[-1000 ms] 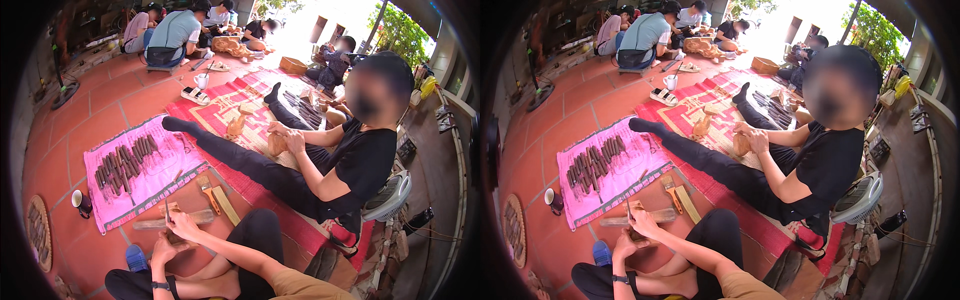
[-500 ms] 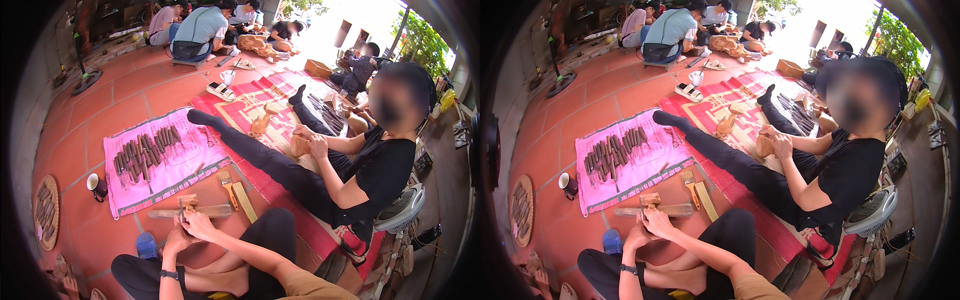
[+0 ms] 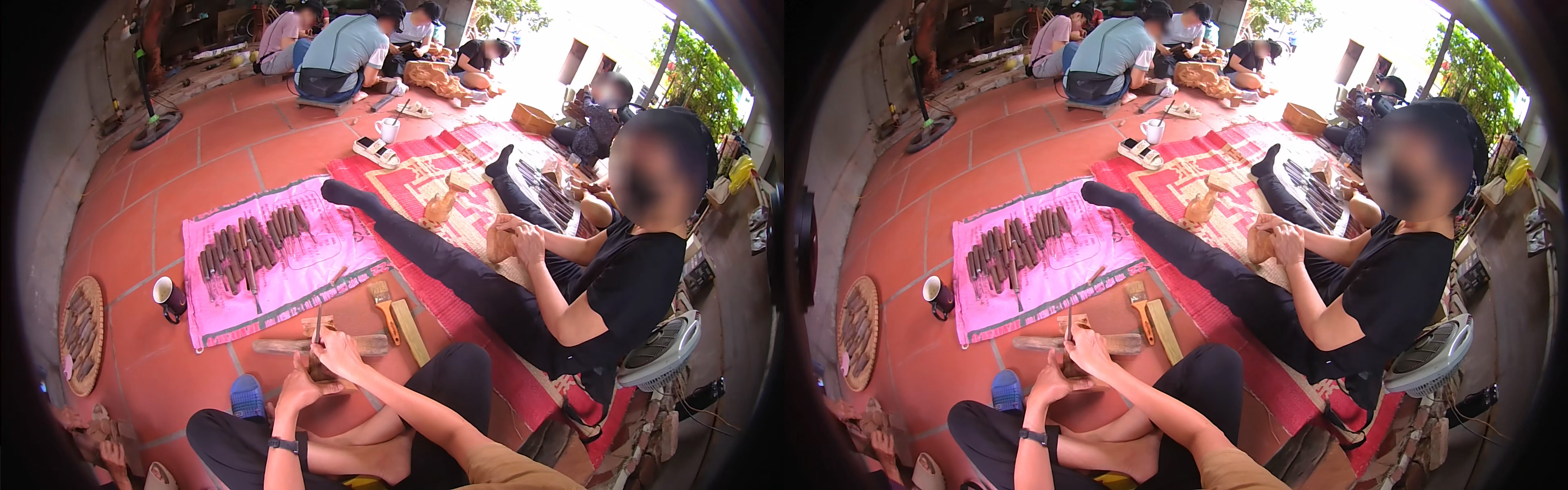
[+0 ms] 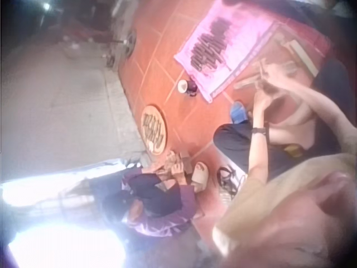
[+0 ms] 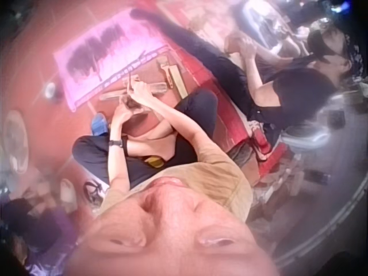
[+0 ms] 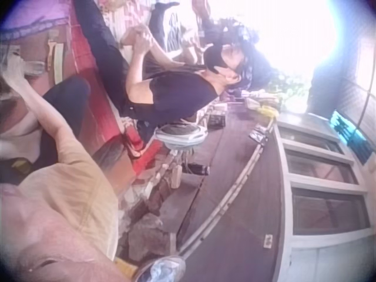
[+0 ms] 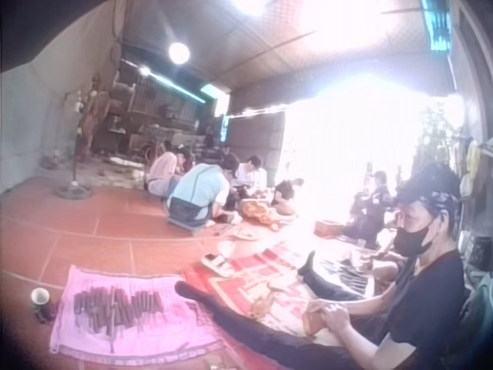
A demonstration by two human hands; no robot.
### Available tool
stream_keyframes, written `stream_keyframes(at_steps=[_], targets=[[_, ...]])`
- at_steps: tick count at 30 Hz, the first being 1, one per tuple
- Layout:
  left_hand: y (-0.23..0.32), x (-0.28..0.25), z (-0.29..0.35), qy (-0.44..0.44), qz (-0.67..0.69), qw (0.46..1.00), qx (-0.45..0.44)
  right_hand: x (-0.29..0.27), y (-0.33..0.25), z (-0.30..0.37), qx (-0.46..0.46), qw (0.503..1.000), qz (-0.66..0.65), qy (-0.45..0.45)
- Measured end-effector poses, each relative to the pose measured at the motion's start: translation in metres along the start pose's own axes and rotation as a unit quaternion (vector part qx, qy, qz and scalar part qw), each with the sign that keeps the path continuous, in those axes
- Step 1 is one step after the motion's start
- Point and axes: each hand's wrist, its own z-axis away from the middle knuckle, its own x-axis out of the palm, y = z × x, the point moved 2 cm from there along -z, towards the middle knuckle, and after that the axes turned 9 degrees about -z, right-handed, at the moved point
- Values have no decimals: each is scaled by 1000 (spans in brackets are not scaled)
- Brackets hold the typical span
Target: The person sits on the floor and carves a small wooden block using a knife and a sanding block. They alternate between cutting and smoothing the wood while other people work nearby.
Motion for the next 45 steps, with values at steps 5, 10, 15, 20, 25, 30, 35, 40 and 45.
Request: stream_keyframes(at_steps=[5,10,15,20,25,30,35,40,45], targets=[[-3,1,-7,-22,22,999,19,12,-9,21,-30,998,45,-24],[-8,7,-8,10,3,1000,-3,2,-9,6,-1,1000,7,7],[-15,10,-18,-26,30,999,32,9,-9,17,-13,997,45,-54],[-7,6,-6,32,17,999,22,-2,0,1,-10,999,-39,-4],[-16,12,-16,14,29,997,67,4,-8,17,3,998,0,-66],[-9,10,-9,25,-3,999,29,-7,-3,3,2,998,-57,-21],[-8,2,-9,-28,32,999,33,-3,-12,16,-10,997,-37,-67],[-20,17,-17,31,19,998,45,-5,-4,6,3,996,-64,-61],[-4,3,-4,-7,27,999,27,-1,-1,15,-15,998,-31,-55]])
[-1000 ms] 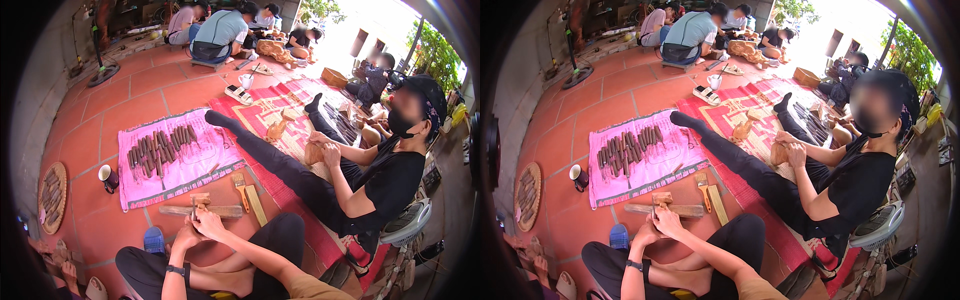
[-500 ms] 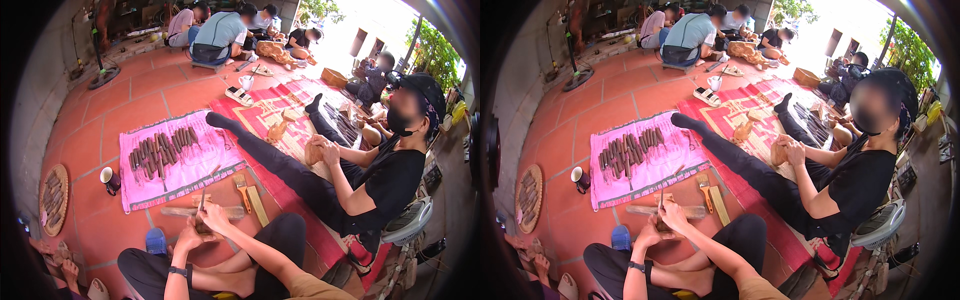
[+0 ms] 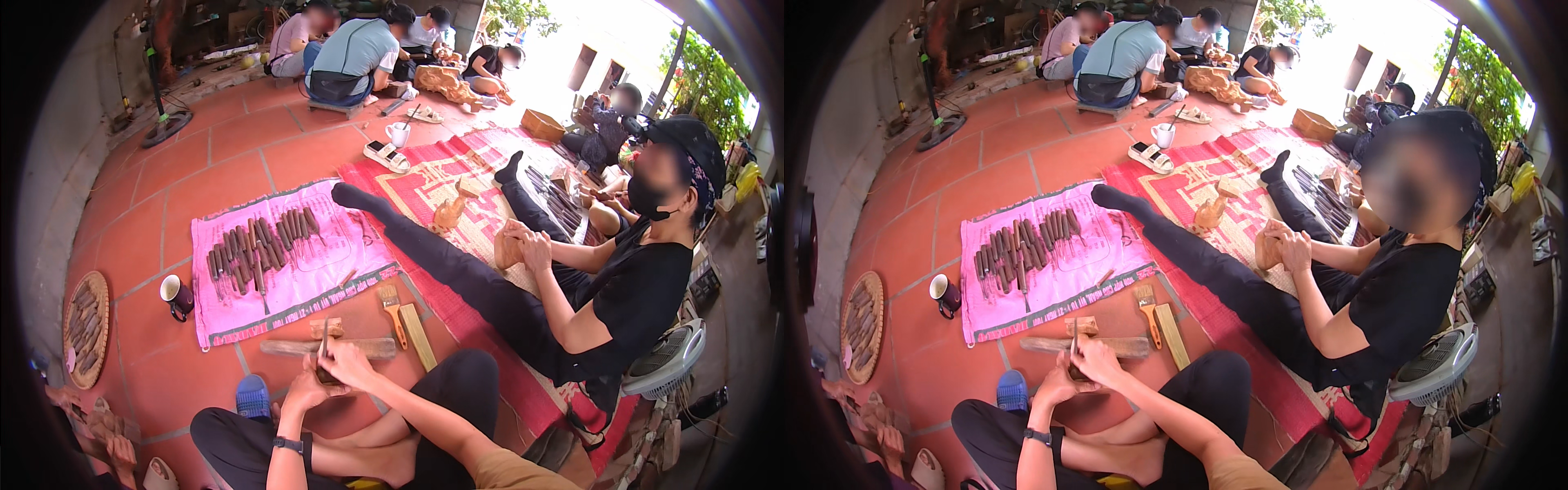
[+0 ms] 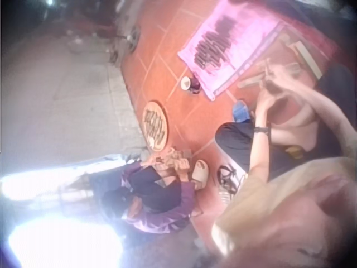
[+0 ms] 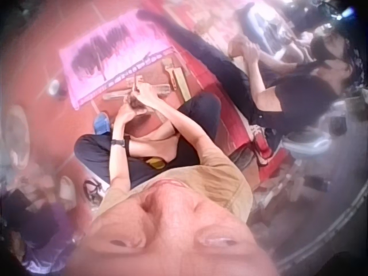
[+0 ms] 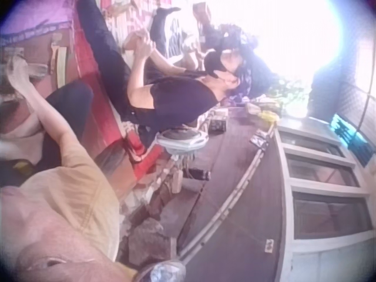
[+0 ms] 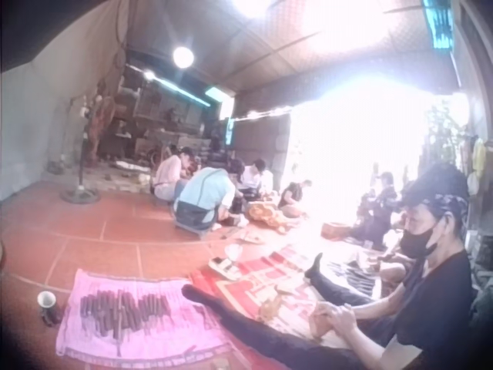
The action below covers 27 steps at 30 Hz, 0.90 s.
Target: The person sits on the floor and carves a small wooden block using a knife and a sanding block. They alternate between cutting and smoothing the wood while other people work nearby.
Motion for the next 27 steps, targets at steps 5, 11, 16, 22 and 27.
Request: stream_keyframes(at_steps=[5,11,16,22,27], targets=[[2,-2,2,1,-2,1000,1,-6,-4,-6,7,999,-51,4],[-2,4,-3,23,2,1000,12,-10,15,-13,19,999,-41,11],[-1,-1,-2,3,36,999,39,-8,3,-3,-2,992,-119,-45],[-4,4,-2,51,-19,999,5,-15,11,-11,18,993,-120,-7],[5,-7,1,-27,26,999,4,-9,4,2,-28,994,-61,-90]])
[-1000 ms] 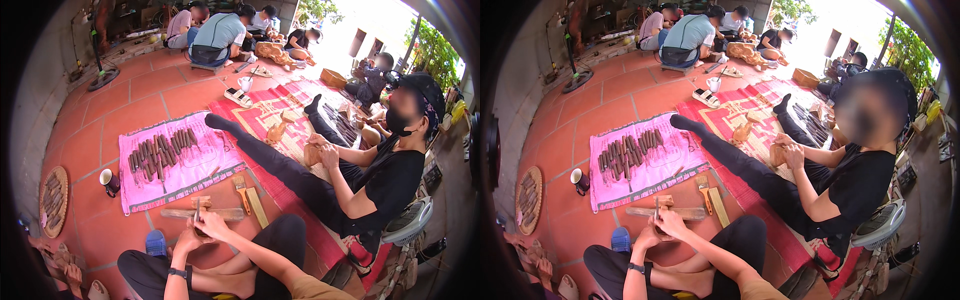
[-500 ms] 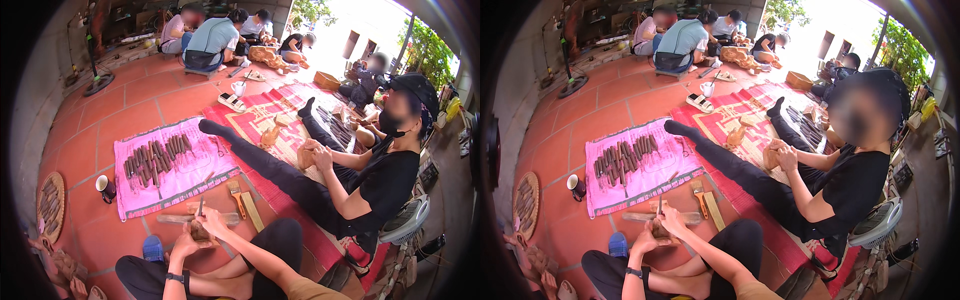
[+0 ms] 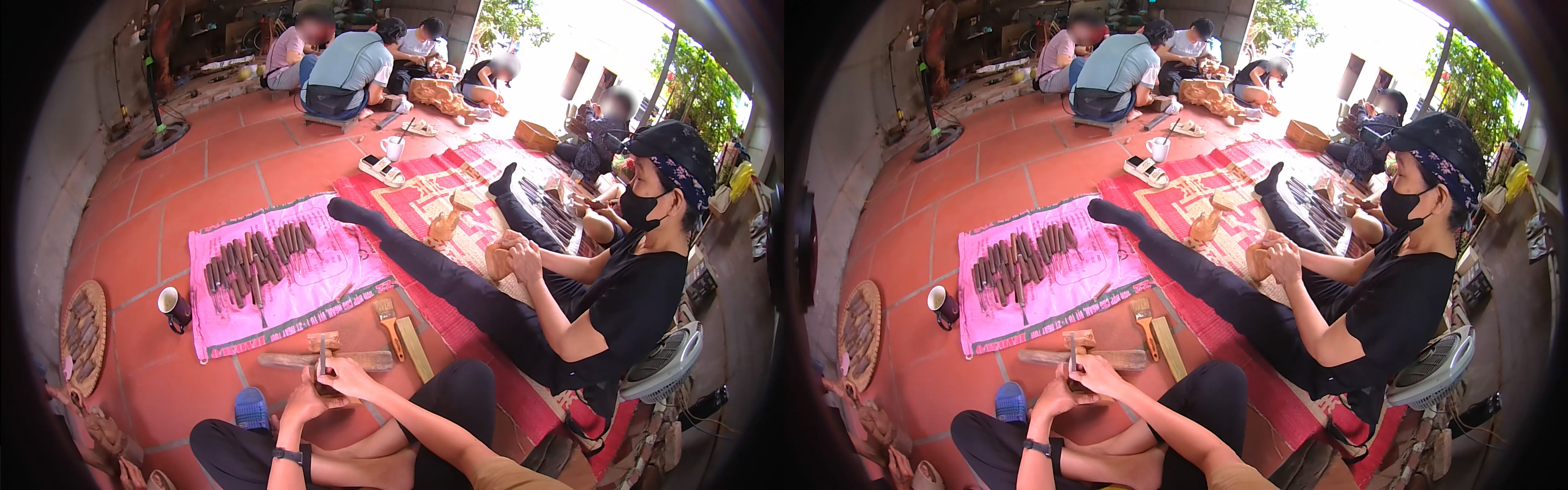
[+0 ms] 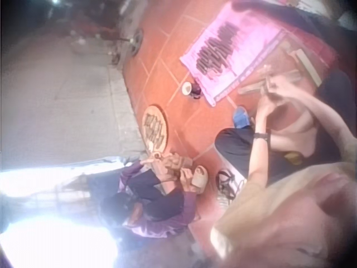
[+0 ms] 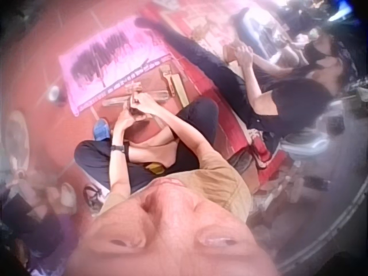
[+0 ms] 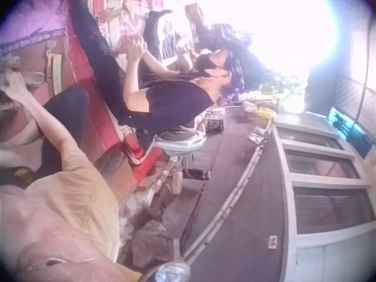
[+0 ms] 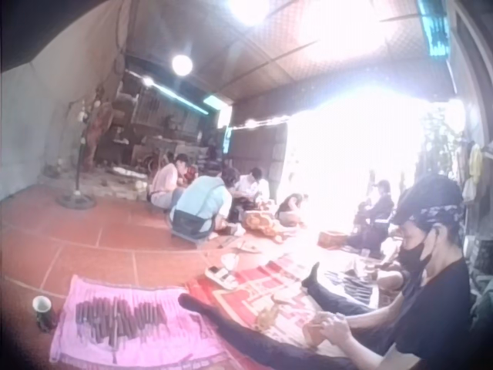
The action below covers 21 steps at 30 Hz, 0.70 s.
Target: The person sits on the floor and carves a small wooden block using a knife and a sanding block. They alternate between cutting and smoothing the wood while other people work nearby.
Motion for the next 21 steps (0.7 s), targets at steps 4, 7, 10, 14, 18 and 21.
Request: stream_keyframes(at_steps=[4,7,10,14,18,21], targets=[[-4,7,1,72,-37,997,-1,-6,16,-15,18,990,-67,119],[-5,8,-1,52,-21,998,9,-6,9,-9,-6,990,-81,113],[-1,4,0,19,-4,1000,-14,-4,8,-2,10,996,-85,31],[1,3,4,33,-27,999,-8,-12,2,-4,9,996,-70,58],[6,0,2,25,-33,999,-4,-12,14,-9,-10,994,-61,86],[2,0,6,15,-21,1000,-17,-5,3,0,23,1000,5,1]])
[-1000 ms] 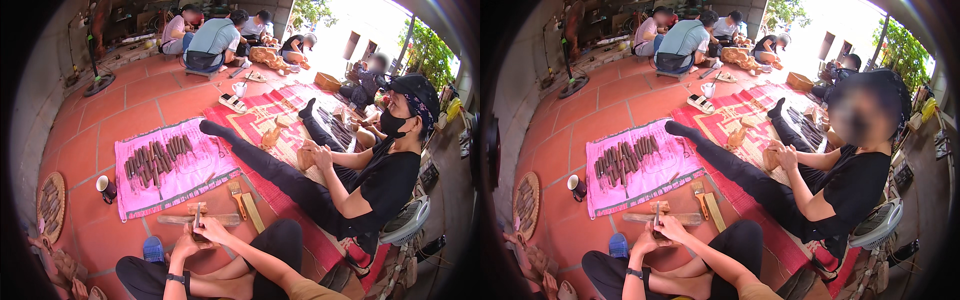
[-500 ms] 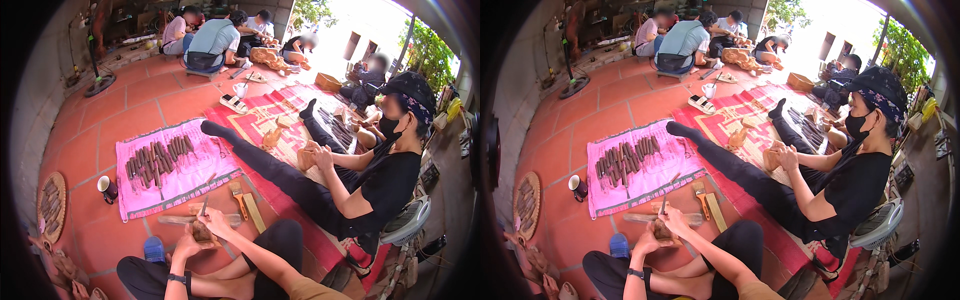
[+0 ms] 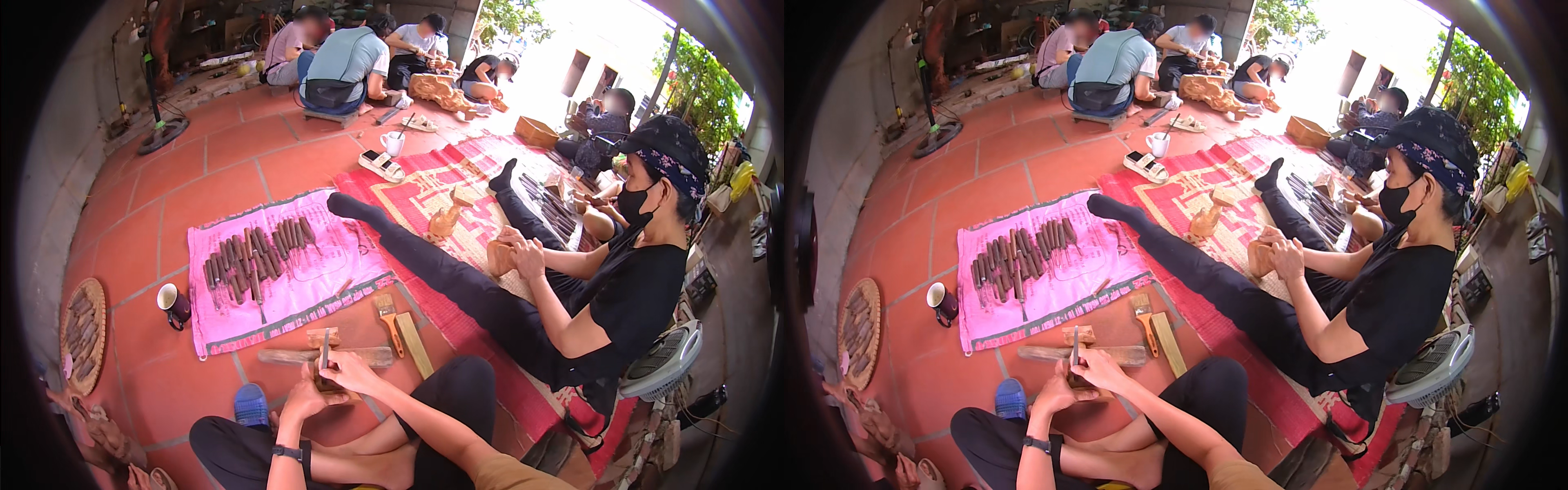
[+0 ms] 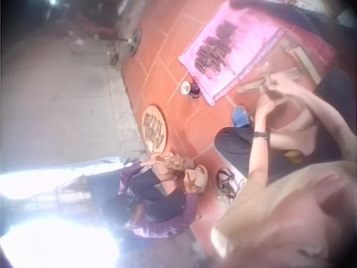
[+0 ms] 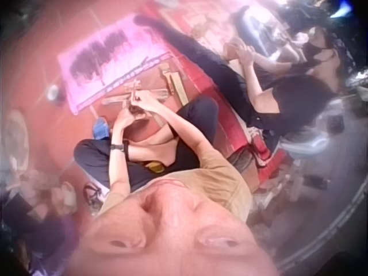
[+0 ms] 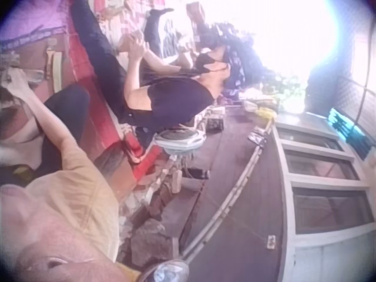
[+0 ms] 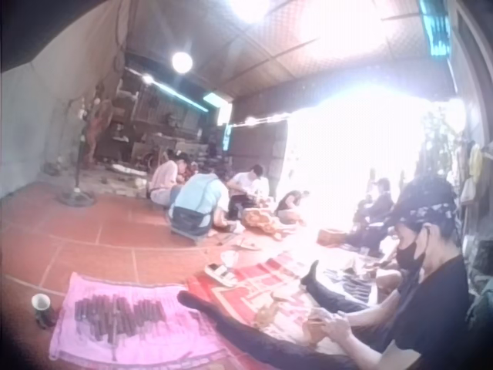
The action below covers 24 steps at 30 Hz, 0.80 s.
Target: The person sits on the floor and carves a small wooden block using a knife and a sanding block. They alternate between cutting and smoothing the wood while other people work nearby.
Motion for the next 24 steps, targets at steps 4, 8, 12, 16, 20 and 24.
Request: stream_keyframes(at_steps=[4,8,12,16,20,24], targets=[[3,-2,0,22,1,1000,14,-18,1,-16,42,992,-30,112],[3,2,-1,3,-3,1000,7,-5,9,-5,-8,995,-82,49],[2,2,-1,17,9,1000,9,-6,7,-1,1,998,-44,44],[-3,6,-3,37,-4,999,21,-13,-2,-12,13,996,-49,77],[7,-3,2,-9,16,1000,2,-14,-1,2,-2,1000,10,-8],[2,4,-3,12,-7,1000,11,-19,24,-15,32,989,-88,114]])
